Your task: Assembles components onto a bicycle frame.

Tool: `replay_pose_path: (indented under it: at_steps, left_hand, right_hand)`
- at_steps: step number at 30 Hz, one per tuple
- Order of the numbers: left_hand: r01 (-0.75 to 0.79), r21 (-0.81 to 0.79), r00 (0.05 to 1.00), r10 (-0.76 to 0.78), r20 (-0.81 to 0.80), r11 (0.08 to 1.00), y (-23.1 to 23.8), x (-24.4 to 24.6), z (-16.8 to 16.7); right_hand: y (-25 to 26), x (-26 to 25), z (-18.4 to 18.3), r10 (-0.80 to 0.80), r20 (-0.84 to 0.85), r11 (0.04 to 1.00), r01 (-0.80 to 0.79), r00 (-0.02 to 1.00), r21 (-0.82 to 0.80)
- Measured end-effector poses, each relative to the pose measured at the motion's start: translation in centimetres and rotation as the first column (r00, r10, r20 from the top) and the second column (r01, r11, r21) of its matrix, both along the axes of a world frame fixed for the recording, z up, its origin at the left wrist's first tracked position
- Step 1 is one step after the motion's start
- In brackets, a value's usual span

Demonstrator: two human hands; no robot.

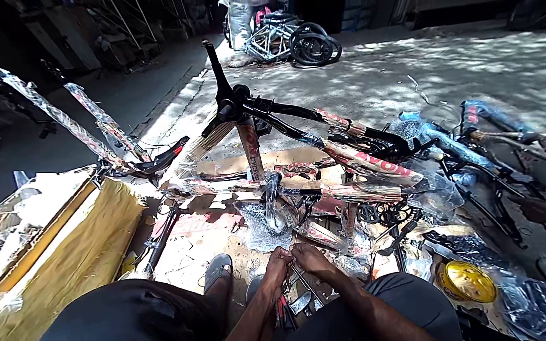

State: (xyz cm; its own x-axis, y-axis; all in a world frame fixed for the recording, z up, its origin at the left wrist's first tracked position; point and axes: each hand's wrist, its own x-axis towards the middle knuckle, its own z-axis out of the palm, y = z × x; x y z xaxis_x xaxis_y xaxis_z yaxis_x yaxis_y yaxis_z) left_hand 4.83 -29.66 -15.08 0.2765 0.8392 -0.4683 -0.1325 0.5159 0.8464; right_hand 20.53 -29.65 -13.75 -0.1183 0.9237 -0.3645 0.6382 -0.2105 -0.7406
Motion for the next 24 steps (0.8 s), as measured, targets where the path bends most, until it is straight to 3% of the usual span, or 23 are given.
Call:
replay_pose_path:
  at_steps: [3, 5, 7, 9, 12, 16, 18, 20, 22, 24]
  left_hand:
    - [-0.042, -0.027, 0.999, 0.043, 0.022, 0.999, 0.6, 0.2, 0.1]
    - [0.008, -0.051, 1.0, -0.007, 0.023, 0.999, 0.7, 0.6, 0.5]
    - [0.05, -0.094, 0.998, -0.046, 0.045, 0.994, 0.6, 1.2, 0.7]
    - [-0.024, -0.137, 0.995, 0.036, 0.09, 0.99, 1.1, 2.1, 0.7]
    - [-0.161, -0.191, 0.976, 0.185, 0.116, 0.968, 2.8, 3.4, 0.6]
    - [-0.147, -0.269, 0.957, 0.205, 0.204, 0.952, 4.8, 5.8, -0.2]
    - [-0.052, -0.235, 0.971, 0.104, 0.216, 0.971, 5.0, 7.0, -0.5]
    - [0.163, -0.136, 0.984, -0.151, 0.091, 0.977, 5.2, 7.7, -0.8]
    - [0.377, -0.062, 0.921, -0.381, -0.074, 0.924, 5.4, 8.3, -1.2]
    - [0.416, -0.056, 0.899, -0.42, -0.121, 0.908, 5.6, 8.8, -1.7]
  right_hand:
    - [0.3, 0.4, 1.0, -0.093, 0.018, 0.995, 0.092, 0.996, 0.033]
    - [0.9, 1.0, 1.3, -0.17, 0.047, 0.982, 0.165, 0.984, 0.091]
    - [1.1, 1.3, 1.1, -0.137, 0.095, 0.986, 0.128, 0.986, 0.104]
    - [0.9, 1.4, 1.2, -0.066, 0.161, 0.996, 0.055, 0.985, 0.069]
    - [-0.4, 1.2, 1.2, -0.025, 0.153, 0.993, 0.042, 0.988, -0.113]
    - [-3.4, 1.8, 0.9, -0.064, -0.134, 0.927, 0.01, 0.989, -0.376]
    - [-4.2, 2.7, 1.2, -0.217, -0.198, 0.901, 0.119, 0.956, -0.417]
    - [-4.4, 3.8, 1.6, -0.314, -0.092, 0.896, 0.264, 0.945, -0.357]
    - [-4.5, 4.6, 2.0, -0.262, 0.148, 0.921, 0.292, 0.954, -0.256]
    - [-5.4, 4.3, 2.3, -0.203, 0.239, 0.947, 0.253, 0.95, -0.197]
